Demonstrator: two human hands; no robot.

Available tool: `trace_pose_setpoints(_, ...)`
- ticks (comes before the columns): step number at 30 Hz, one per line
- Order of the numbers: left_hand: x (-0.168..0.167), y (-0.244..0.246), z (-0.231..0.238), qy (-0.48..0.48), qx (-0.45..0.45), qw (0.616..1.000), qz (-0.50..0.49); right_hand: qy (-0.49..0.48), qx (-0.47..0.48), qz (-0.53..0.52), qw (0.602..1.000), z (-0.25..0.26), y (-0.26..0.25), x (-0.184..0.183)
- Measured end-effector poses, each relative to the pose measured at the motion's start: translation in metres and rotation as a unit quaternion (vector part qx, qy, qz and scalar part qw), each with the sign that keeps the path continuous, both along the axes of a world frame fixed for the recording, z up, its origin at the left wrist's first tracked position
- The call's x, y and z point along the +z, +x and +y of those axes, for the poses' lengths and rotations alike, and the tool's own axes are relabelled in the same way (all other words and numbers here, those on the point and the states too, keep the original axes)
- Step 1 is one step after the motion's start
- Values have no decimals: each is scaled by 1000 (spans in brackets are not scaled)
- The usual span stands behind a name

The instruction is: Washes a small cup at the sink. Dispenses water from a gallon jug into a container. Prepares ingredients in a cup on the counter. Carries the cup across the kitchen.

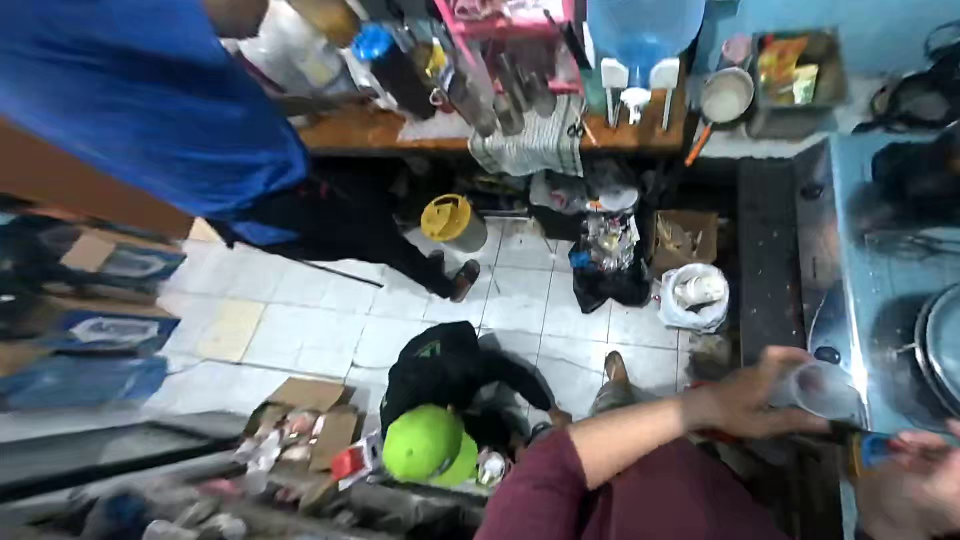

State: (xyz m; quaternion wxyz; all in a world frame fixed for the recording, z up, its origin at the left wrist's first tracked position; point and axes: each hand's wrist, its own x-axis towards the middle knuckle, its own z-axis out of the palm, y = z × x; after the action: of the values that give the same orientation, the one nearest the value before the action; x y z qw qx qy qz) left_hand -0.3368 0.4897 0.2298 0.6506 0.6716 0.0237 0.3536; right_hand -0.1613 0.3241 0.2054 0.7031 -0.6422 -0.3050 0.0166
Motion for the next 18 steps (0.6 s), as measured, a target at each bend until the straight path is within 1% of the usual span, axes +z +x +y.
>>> trace_pose_setpoints(2, -6, -25, 64, 23, 57, 998, 29, 26, 51, -19, 998, 70, 3, 3)
trace_pose_setpoints(3, -9, -36, 95, 28, 90, 994, 50, 9, 77, -17, 997, 103, 2, 5)
trace_pose_setpoints(4, -15, -46, 126, 44, 125, 988, 76, -39, 99, -21, 994, 135, 2, 5)
trace_pose_setpoints(5, -23, -55, 156, 57, 158, 979, 113, -124, 125, -48, 983, 166, 4, 1)
trace_pose_setpoints(6, -32, -63, 184, 58, 182, 968, 161, -253, 161, -113, 947, 194, 10, -6)
trace_pose_setpoints(7, -42, -70, 208, 48, 199, 955, 216, -407, 202, -212, 865, 221, 18, -13)
trace_pose_setpoints(8, -52, -74, 231, 39, 215, 939, 266, -504, 232, -314, 771, 250, 23, -19)
trace_pose_setpoints(9, -60, -76, 255, 39, 232, 919, 317, -529, 241, -366, 727, 281, 26, -23)
trace_pose_setpoints(10, -66, -77, 278, 50, 243, 894, 373, -530, 238, -384, 717, 312, 25, -24)
trace_pose_setpoints(12, -79, -76, 316, 85, 255, 838, 475, -486, 251, -356, 758, 367, 16, -20)
trace_pose_setpoints(15, -93, -77, 360, 143, 258, 756, 584, -418, 311, -291, 802, 431, -2, -14)
trace_pose_setpoints(16, -106, -75, 379, 183, 252, 718, 623, -398, 324, -275, 813, 452, -8, -13)
trace_pose_setpoints(17, -126, -70, 399, 224, 235, 667, 671, -380, 330, -271, 821, 473, -12, -14)
trace_pose_setpoints(18, -141, -64, 416, 243, 206, 613, 723, -359, 330, -277, 828, 493, -15, -16)
